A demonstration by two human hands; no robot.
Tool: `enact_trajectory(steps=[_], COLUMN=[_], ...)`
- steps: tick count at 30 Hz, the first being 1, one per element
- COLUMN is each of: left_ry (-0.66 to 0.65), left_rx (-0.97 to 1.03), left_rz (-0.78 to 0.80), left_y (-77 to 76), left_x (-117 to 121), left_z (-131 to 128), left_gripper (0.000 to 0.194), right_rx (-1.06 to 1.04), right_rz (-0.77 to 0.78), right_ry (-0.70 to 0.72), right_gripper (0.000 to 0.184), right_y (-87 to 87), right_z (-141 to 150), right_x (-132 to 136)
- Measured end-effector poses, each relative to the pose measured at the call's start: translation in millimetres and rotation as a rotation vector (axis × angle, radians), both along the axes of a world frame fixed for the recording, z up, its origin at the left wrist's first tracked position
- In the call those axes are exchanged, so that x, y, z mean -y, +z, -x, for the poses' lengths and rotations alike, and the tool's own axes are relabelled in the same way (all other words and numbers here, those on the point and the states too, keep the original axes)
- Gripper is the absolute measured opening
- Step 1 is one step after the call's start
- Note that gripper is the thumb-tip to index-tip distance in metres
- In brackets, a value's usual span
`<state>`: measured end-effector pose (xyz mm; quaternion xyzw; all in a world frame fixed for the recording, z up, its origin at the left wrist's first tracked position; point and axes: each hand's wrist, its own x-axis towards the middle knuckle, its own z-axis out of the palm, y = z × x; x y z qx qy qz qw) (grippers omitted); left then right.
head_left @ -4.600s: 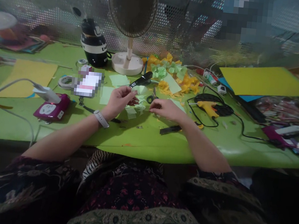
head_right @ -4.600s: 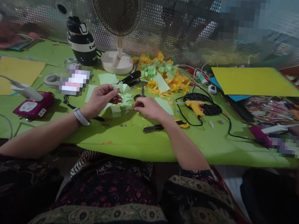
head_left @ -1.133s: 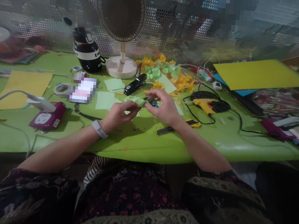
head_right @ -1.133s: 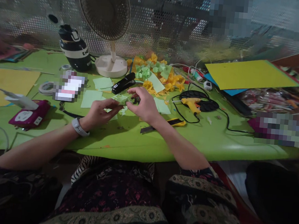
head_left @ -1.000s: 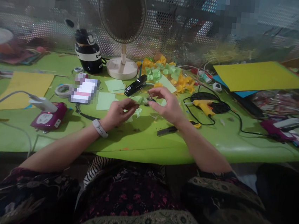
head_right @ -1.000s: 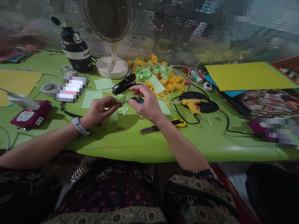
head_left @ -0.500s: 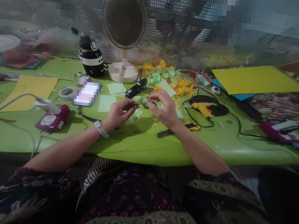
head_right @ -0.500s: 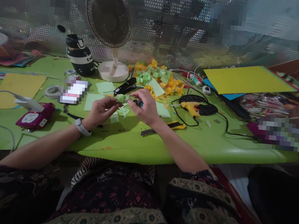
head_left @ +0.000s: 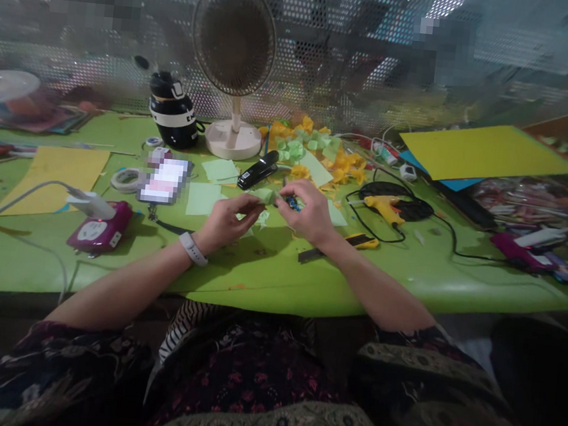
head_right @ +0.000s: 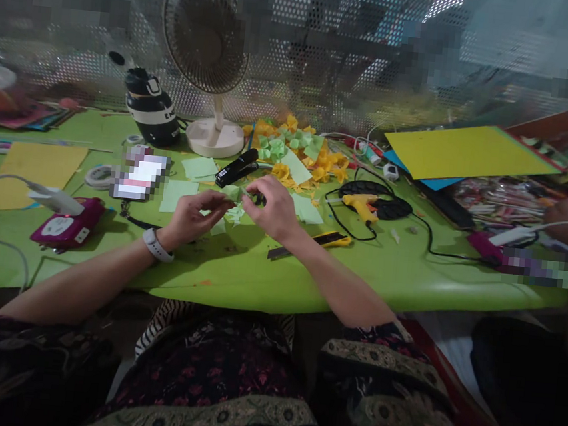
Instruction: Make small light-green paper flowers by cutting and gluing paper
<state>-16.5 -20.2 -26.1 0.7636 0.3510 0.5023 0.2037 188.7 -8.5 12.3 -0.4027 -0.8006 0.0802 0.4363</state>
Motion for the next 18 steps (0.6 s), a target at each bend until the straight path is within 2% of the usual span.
enact_trajectory(steps=[13,18], left_ry=[0.01,0.005], left_rx=[-0.017,-0.014], left_rz=[-0.06,-0.063], left_y=[3.8,2.8], left_x=[1.4,0.3], left_z=[-1.0,0.2], left_gripper=[0.017,0.017], right_rx=[-0.005,-0.053], right_rz=[0.012,0.051], right_ry=[0.009,0.041], right_gripper=[0.01,0.013], right_y=[0.3,5.3], right_z=[0.2,-2.4], right_x=[1.2,3.4])
